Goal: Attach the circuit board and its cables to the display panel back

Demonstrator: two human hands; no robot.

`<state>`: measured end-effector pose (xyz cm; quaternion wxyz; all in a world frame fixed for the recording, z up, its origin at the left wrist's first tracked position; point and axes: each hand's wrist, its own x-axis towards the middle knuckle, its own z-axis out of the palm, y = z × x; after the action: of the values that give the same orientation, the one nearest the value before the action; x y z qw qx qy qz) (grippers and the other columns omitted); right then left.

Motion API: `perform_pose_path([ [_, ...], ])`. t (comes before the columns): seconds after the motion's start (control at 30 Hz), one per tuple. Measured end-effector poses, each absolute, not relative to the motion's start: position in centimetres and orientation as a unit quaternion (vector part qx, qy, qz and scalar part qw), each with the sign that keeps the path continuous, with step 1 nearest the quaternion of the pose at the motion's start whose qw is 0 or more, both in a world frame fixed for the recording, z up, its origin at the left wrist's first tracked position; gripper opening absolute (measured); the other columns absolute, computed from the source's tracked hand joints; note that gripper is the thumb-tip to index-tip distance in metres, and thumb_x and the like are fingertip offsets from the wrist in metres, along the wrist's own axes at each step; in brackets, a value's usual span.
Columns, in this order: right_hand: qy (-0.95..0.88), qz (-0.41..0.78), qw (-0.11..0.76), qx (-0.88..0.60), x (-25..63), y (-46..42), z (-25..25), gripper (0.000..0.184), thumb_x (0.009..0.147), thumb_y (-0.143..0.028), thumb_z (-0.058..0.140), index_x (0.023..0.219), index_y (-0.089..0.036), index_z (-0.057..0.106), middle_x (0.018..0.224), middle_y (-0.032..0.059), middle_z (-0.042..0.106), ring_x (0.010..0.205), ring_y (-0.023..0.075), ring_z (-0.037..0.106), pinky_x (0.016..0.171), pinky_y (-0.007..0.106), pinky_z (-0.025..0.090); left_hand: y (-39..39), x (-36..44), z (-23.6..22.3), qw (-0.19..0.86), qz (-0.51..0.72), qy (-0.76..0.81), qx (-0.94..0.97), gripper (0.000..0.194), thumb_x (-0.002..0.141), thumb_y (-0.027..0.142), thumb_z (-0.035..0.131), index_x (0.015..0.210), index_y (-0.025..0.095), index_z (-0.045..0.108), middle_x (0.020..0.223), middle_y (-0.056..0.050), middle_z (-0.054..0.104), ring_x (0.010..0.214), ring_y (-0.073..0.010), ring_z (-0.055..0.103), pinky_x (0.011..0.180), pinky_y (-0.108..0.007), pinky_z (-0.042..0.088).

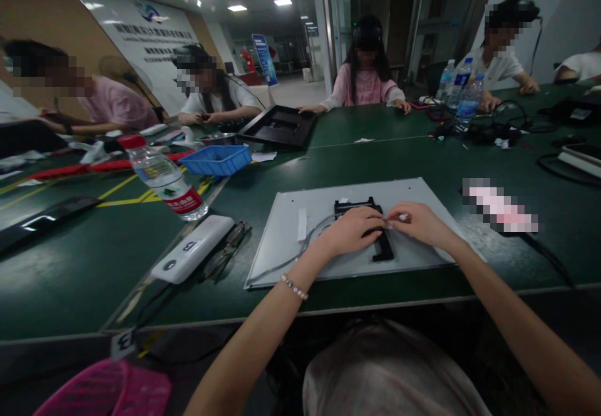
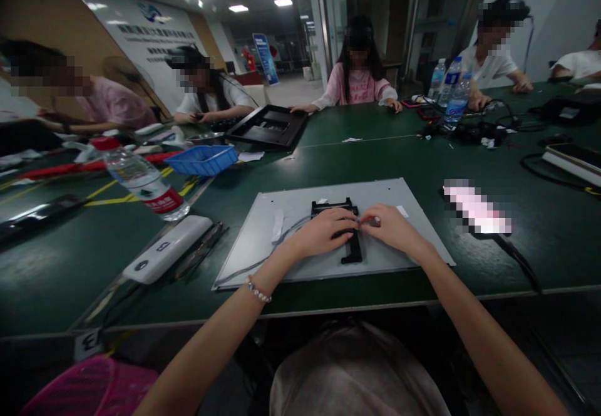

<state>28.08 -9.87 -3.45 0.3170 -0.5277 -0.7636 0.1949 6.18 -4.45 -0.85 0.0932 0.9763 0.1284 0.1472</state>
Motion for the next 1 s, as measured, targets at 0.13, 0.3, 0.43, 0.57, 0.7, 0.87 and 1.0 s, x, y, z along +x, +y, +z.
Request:
perform_pose_path([
  [0.13,-0.745,0.190,0.334,-0.546,28.2,-8.5,-2.4,0.020,0.084,-0.023,0.053,0.094,-0.020,0.071,0.099,0.0056,0.070,0.089,0.0189,0.063,0.074,0.029,0.050,-4.5,6.2,-1.0,0.095,0.152,0.130,0.975,0.026,0.093,0.022,0.049,0.115,0.019,0.062,0.121,-0.009,0.061,0.116,-0.0205,0.054,0.103,-0.037,0.040],
  [0.3,-0.798,0.132,0.282,-0.516,25.6,-4.1,0.5,0.024,0.083,-0.023,0.056,0.102,-0.018,0.070,0.104,0.0074,0.070,0.092,0.0189,0.064,0.078,0.027,0.049,-4.5,6.3,-1.1,0.086,0.146,0.130,0.977,0.024,0.091,0.022,0.051,0.110,0.016,0.064,0.118,-0.010,0.062,0.111,-0.0213,0.057,0.102,-0.036,0.042],
  [0.43,-0.848,0.098,0.192,-0.484,22.1,-0.4,1.5,0.025,0.080,-0.023,0.062,0.102,-0.015,0.072,0.103,0.0091,0.071,0.095,0.0211,0.064,0.085,0.027,0.046,-4.5,6.3,-1.3,0.075,0.145,0.138,0.977,0.023,0.092,0.022,0.051,0.109,0.014,0.063,0.118,-0.011,0.062,0.111,-0.0216,0.058,0.101,-0.036,0.043],
  [0.57,-0.867,0.091,0.119,-0.475,19.9,1.4,1.0,0.022,0.078,-0.024,0.064,0.096,-0.017,0.075,0.097,0.0081,0.074,0.090,0.0213,0.067,0.078,0.025,0.047,-4.5,6.2,-1.4,0.071,0.137,0.138,0.978,0.022,0.091,0.023,0.052,0.109,0.015,0.063,0.117,-0.010,0.063,0.109,-0.0222,0.059,0.098,-0.036,0.045],
  [0.7,-0.871,0.072,0.101,-0.476,19.5,1.7,0.3,0.020,0.080,-0.018,0.059,0.090,-0.020,0.077,0.091,0.0071,0.075,0.085,0.0204,0.068,0.074,0.024,0.046,-4.5,6.2,-1.2,0.073,0.127,0.136,0.980,0.021,0.091,0.023,0.052,0.106,0.015,0.063,0.111,-0.010,0.064,0.102,-0.0220,0.061,0.094,-0.036,0.047],
  [0.87,-0.871,0.044,0.099,-0.479,19.6,1.8,0.0,0.020,0.081,-0.017,0.058,0.086,-0.021,0.077,0.088,0.0075,0.075,0.082,0.0206,0.068,0.070,0.025,0.045,-4.6,6.1,-1.1,0.077,0.124,0.140,0.979,0.022,0.092,0.022,0.050,0.108,0.014,0.063,0.110,-0.010,0.064,0.101,-0.0214,0.061,0.092,-0.034,0.048],
  [1.0,-0.863,0.036,0.102,-0.494,19.6,1.6,0.0,0.021,0.082,-0.019,0.056,0.087,-0.020,0.077,0.087,0.0081,0.074,0.081,0.0209,0.067,0.068,0.025,0.045,-4.7,6.0,-1.0,0.077,0.123,0.144,0.979,0.022,0.092,0.022,0.049,0.108,0.015,0.062,0.111,-0.009,0.064,0.102,-0.0213,0.061,0.092,-0.033,0.048],
])
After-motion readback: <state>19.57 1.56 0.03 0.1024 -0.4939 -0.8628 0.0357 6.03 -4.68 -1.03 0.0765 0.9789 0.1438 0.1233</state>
